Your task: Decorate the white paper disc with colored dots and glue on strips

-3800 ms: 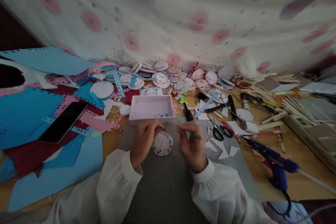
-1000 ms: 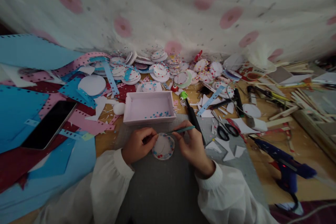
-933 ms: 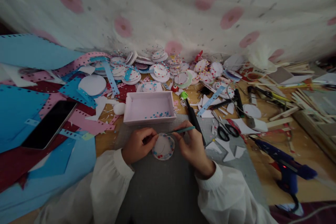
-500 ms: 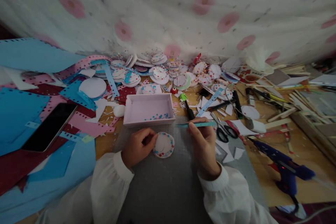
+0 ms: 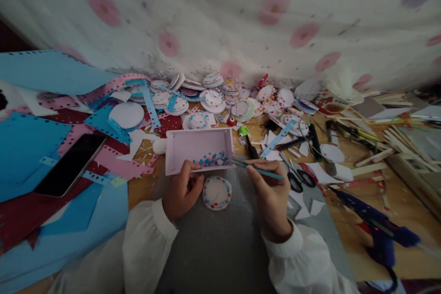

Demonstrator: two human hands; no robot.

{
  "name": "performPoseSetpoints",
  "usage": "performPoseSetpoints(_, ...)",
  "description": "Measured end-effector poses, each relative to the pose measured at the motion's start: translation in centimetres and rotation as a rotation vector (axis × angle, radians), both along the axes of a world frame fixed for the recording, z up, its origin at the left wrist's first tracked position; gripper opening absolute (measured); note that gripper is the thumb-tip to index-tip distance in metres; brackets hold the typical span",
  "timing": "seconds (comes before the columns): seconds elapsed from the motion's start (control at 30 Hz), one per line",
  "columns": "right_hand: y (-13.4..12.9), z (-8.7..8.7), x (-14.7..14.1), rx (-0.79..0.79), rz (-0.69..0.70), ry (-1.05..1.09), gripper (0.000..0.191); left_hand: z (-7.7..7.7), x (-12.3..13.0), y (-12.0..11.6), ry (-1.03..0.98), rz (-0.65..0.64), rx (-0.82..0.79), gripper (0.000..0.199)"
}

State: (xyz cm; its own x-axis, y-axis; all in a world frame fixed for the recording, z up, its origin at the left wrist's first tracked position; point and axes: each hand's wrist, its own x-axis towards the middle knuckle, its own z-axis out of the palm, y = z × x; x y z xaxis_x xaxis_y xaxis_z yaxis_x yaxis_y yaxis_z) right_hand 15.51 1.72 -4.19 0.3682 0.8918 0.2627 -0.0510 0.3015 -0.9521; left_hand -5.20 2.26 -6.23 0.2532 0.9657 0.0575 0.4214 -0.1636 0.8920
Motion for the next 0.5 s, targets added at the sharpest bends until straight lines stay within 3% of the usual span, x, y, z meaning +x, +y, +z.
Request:
performPoseSetpoints(0.23, -0.1, 0.4, 0.4, 0.115, -0.017, -0.295, 0.012, 0.0, 0.2, -0.1, 0.031, 0.008, 0.0, 0.015)
performPoseSetpoints(0.4, 1.4, 1.5, 0.6, 0.235, -0.029, -0.572, 0.013, -0.4, 0.5, 0.1, 0.049, 0.03, -0.008, 0.017)
performPoseSetpoints(0.5, 2.4, 2.1, 0.4, 0.226, 0.015, -0.705, 0.01, -0.6, 0.5, 0.2, 0.064, 0.038, -0.007, 0.018)
